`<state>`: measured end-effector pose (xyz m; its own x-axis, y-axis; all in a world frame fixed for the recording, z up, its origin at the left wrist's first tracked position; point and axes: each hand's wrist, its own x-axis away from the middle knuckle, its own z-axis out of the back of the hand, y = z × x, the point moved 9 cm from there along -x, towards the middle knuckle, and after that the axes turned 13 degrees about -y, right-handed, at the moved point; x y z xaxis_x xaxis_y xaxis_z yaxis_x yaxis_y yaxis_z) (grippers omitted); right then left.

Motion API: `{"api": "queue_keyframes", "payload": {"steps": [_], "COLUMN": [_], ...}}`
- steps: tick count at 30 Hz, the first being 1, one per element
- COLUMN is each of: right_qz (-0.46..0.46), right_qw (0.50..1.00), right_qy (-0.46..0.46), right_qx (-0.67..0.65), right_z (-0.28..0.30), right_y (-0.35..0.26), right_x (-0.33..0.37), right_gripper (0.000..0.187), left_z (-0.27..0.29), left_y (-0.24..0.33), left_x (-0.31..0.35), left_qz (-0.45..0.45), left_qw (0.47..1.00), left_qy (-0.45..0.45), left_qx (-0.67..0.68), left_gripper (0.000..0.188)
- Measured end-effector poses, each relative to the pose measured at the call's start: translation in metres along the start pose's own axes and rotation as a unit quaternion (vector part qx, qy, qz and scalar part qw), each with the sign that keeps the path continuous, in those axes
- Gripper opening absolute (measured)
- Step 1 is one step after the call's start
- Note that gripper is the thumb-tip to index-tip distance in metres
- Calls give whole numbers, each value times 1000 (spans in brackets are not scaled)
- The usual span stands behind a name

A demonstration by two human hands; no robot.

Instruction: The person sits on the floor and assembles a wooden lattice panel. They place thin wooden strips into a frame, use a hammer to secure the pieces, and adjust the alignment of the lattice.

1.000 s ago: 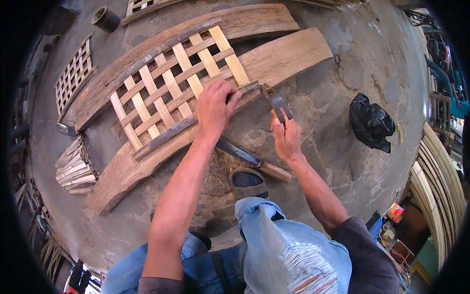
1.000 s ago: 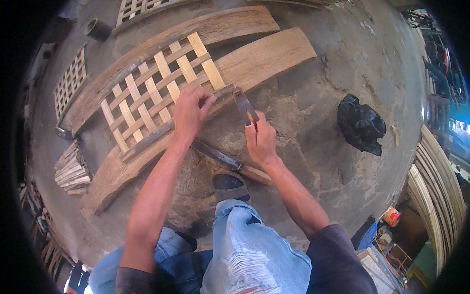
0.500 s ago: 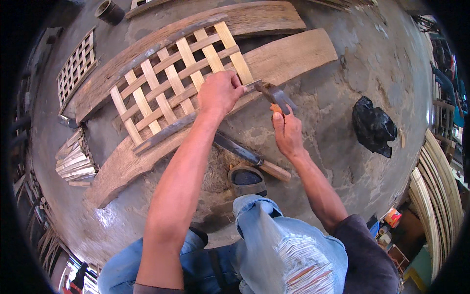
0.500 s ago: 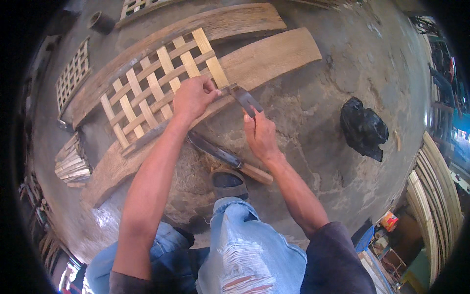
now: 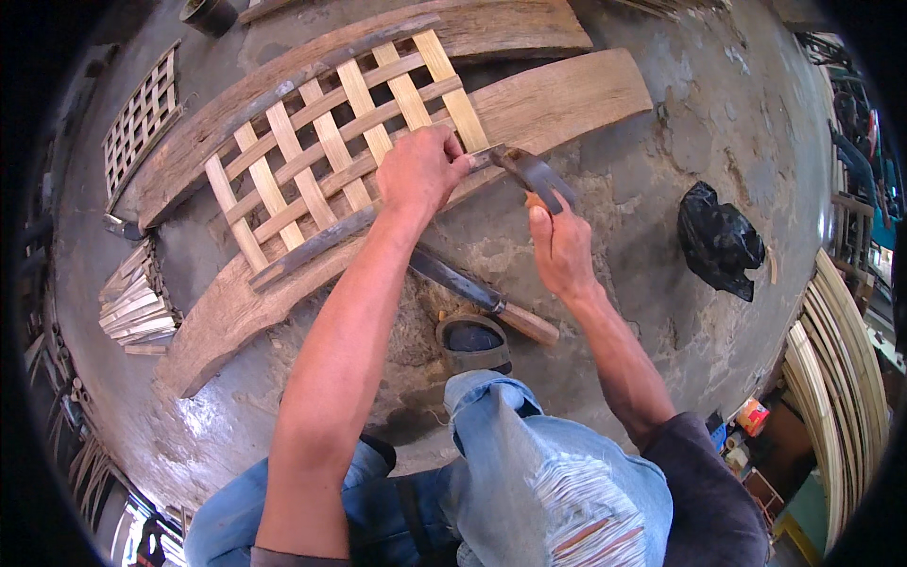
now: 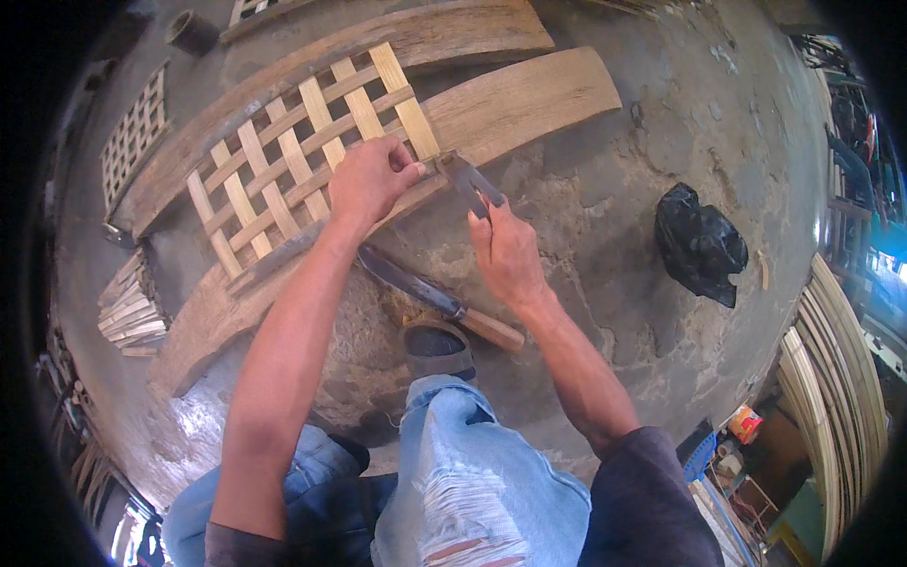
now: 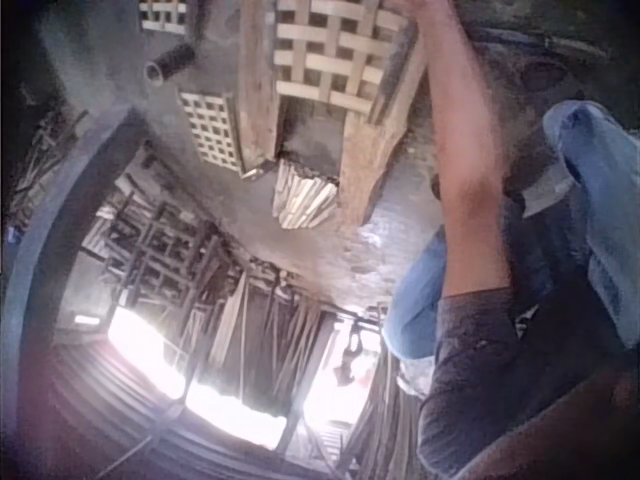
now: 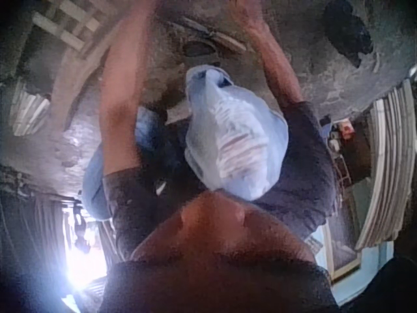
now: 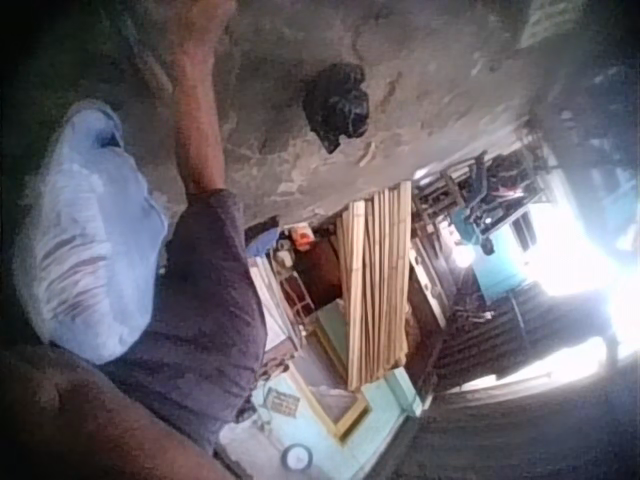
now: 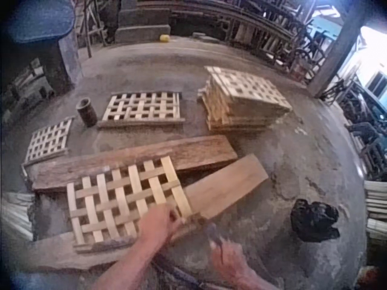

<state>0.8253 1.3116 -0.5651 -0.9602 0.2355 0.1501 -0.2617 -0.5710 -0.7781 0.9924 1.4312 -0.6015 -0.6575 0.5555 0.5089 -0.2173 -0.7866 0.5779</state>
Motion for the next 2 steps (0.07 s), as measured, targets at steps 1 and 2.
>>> {"api": "queue_keyframes", "payload": {"steps": [1, 2], "right_qz": [19, 20], "right_qw": [1000, 1000], "right_qy": [11, 11], "right_qx": [7, 8], "right_z": [1, 1], "right_y": [-2, -2], "right_x": [1, 0], "right_gripper": [27, 27], "left_z": [3, -2], "left_y": [3, 1], "left_x": [1, -1], "left_qz": [5, 29], "left_qw": [1000, 998], "left_qy": [-2, -54], "left_qx": [-4, 2], "left_gripper": [17, 23]}}
